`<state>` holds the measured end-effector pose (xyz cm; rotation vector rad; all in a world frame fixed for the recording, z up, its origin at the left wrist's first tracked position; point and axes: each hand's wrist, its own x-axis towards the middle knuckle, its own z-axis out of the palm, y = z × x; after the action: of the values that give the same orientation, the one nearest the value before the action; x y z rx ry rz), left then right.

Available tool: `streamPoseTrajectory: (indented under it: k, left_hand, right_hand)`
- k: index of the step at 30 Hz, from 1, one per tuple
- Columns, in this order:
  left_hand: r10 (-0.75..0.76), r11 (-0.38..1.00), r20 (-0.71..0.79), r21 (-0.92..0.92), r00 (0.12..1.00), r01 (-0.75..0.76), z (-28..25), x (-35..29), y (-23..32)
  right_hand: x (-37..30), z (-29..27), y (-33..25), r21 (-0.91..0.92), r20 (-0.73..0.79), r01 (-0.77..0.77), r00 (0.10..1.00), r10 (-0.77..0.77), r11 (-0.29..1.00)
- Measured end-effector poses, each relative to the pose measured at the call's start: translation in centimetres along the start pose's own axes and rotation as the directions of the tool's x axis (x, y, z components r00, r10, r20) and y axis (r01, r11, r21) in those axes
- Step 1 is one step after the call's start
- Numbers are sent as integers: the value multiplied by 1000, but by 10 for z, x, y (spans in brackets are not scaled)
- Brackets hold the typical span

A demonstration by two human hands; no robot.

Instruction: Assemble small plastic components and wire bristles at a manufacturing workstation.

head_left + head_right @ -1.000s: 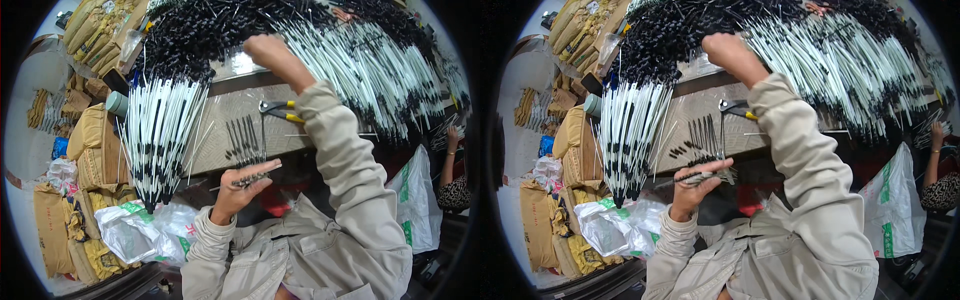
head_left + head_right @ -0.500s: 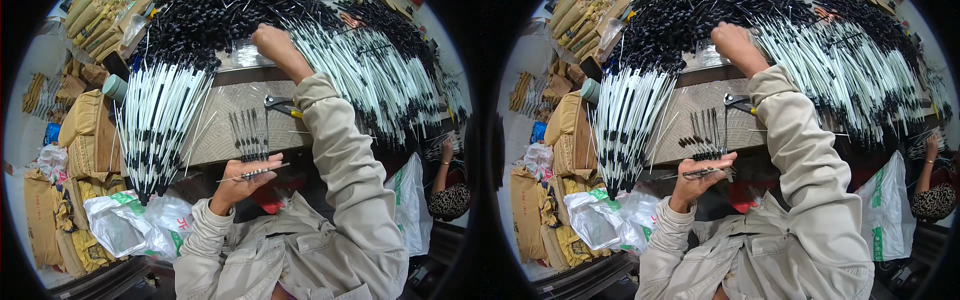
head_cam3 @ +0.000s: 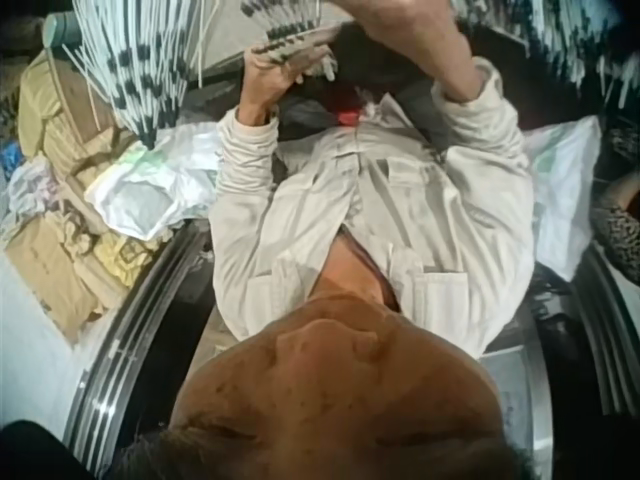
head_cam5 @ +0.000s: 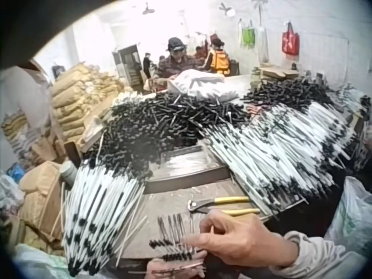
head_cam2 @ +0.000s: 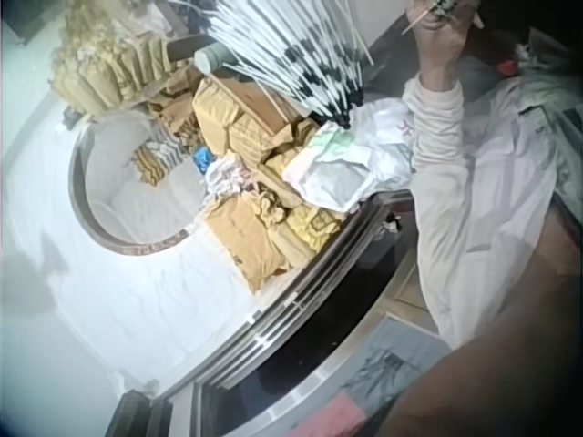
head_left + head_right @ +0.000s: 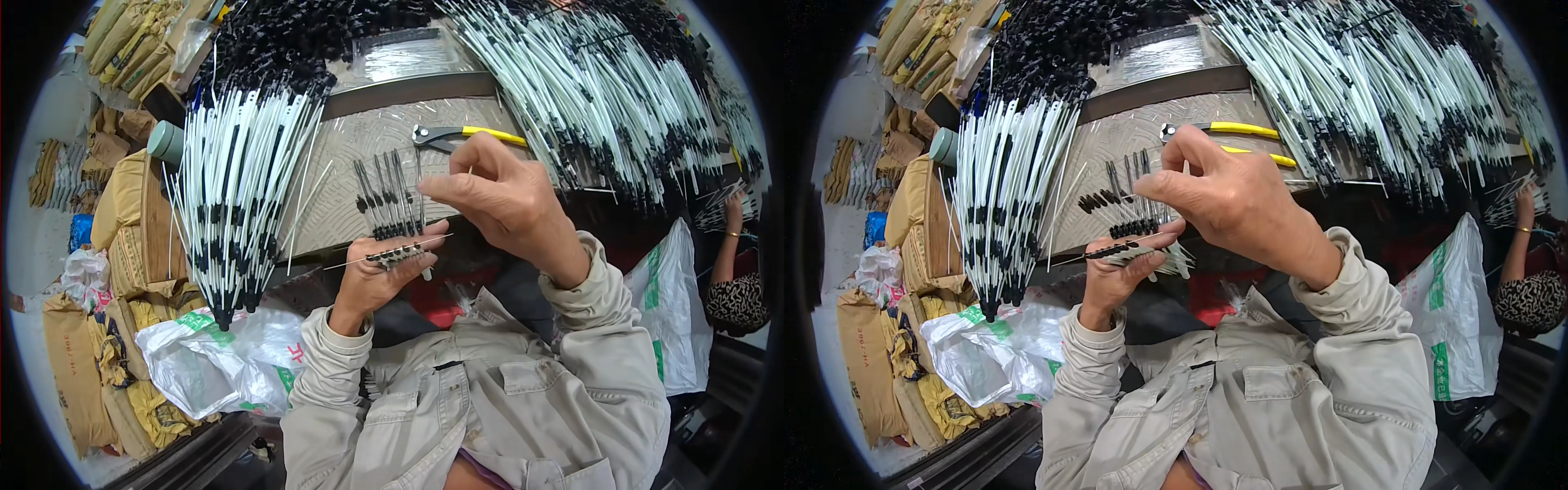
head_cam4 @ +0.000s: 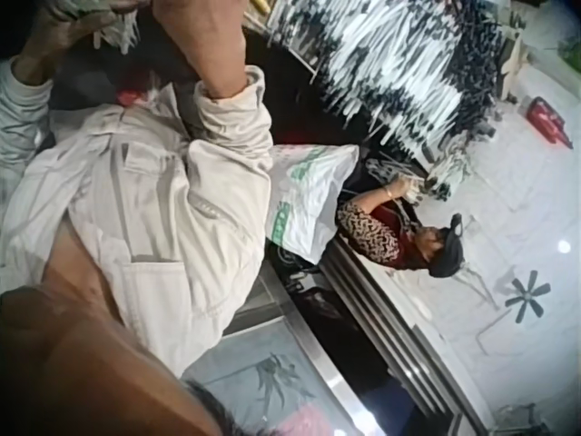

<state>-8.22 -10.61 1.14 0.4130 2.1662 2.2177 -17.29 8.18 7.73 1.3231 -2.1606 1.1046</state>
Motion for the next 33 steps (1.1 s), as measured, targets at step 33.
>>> streamPoseTrajectory:
  k: [33]
  left_hand:
    - [-1, 1000, 38, 23, 999, 1, -2, 4, 1]
  right_hand:
    - [37, -13, 15, 362, 343, -146, 939, 14, 921]
